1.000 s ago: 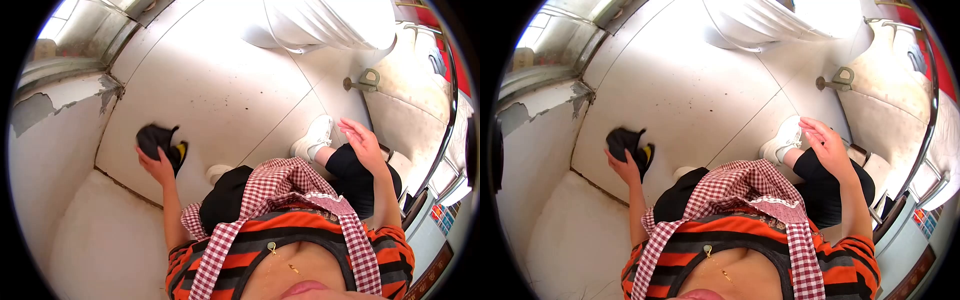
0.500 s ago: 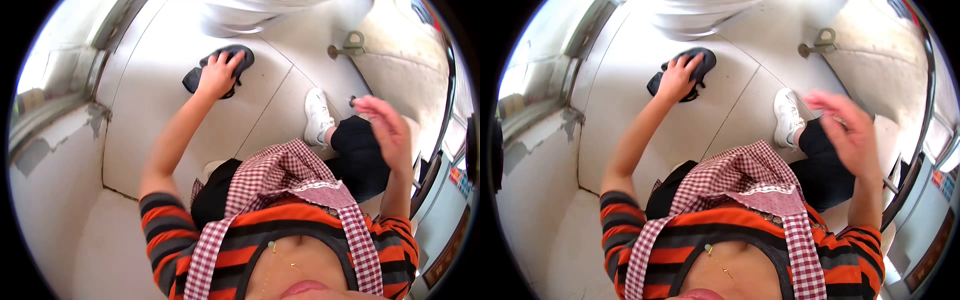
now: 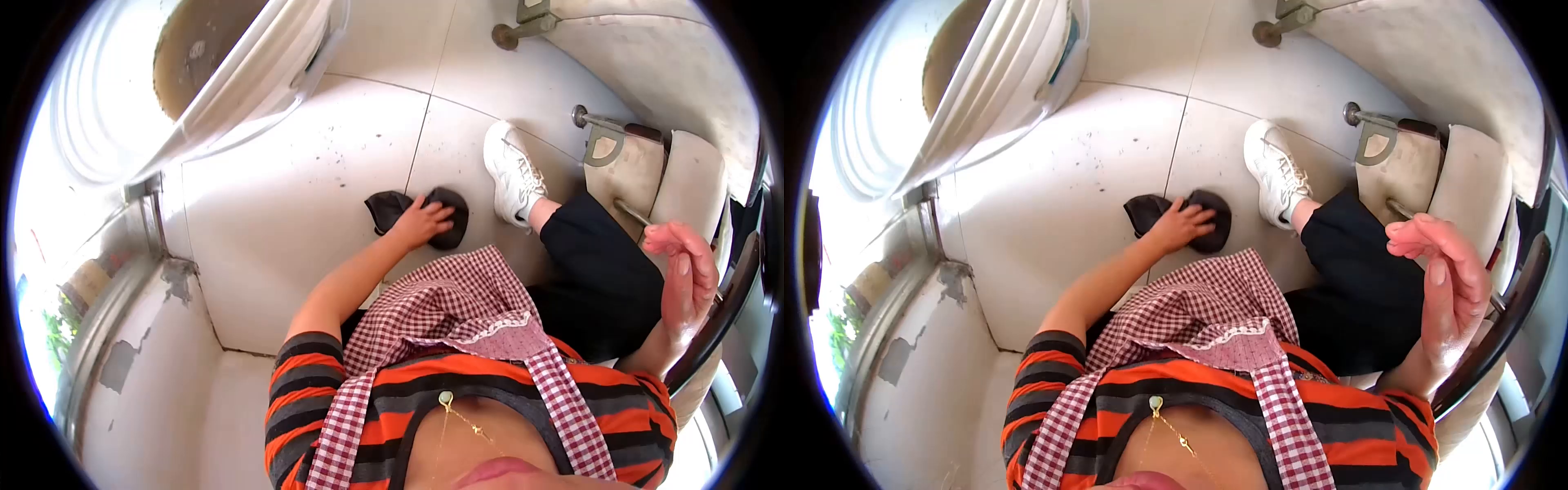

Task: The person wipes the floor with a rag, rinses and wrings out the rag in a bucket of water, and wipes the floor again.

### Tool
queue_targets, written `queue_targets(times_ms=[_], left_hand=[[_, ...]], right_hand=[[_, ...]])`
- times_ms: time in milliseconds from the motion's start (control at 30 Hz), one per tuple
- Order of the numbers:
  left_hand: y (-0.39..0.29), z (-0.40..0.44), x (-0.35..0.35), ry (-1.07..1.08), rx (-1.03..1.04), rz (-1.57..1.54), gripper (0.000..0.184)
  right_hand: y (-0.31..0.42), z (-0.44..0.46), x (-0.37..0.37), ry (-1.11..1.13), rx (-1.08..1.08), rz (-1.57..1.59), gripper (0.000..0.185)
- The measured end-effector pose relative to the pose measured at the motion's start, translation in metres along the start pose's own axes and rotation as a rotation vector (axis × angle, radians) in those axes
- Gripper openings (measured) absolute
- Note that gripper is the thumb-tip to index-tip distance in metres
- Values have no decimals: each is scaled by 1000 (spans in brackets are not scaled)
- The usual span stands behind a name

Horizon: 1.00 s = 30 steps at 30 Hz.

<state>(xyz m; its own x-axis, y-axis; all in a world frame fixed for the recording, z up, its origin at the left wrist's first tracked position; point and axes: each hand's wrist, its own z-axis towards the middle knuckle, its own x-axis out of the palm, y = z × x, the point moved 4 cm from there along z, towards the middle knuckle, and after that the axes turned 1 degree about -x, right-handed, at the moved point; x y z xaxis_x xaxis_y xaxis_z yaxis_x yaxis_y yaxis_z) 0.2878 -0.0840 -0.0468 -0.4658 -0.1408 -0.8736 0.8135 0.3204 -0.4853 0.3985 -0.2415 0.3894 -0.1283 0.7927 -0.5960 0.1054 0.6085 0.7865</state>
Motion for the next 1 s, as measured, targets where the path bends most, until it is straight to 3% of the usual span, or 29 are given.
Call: queue_targets(times_ms=[100,167,267,333,433,500,633,733,767,800,867,1000], left_hand=[[62,42,-46,-159,-246,136,46],[121,73,-75,-368,-560,208,47],[188,79,-147,-294,-839,132,44],[205,50,-163,-403,-722,146,51],[147,-29,-180,-451,-461,175,57],[86,-90,-152,-365,-261,323,46],[22,-166,-39,-56,-60,124,52],[45,-147,-30,-89,-126,197,46],[61,-132,-32,-218,-207,361,46],[77,-108,-65,-107,-364,361,49],[110,-72,-112,-131,-581,318,54],[117,-35,-171,-317,-477,229,57]], right_hand=[[-2,0,-5,-24,26,-47,30],[4,-2,-2,-34,-7,-12,29],[16,0,4,51,-55,34,27],[17,-2,1,107,-99,63,27],[19,1,2,69,-30,34,29],[22,4,3,39,-29,9,29],[35,1,12,85,-115,1,29],[39,-3,27,112,-163,-3,31],[39,-9,29,132,-178,-1,31],[36,-14,30,156,-207,0,30],[38,-14,37,188,-304,44,29],[50,5,29,430,-556,131,31]])
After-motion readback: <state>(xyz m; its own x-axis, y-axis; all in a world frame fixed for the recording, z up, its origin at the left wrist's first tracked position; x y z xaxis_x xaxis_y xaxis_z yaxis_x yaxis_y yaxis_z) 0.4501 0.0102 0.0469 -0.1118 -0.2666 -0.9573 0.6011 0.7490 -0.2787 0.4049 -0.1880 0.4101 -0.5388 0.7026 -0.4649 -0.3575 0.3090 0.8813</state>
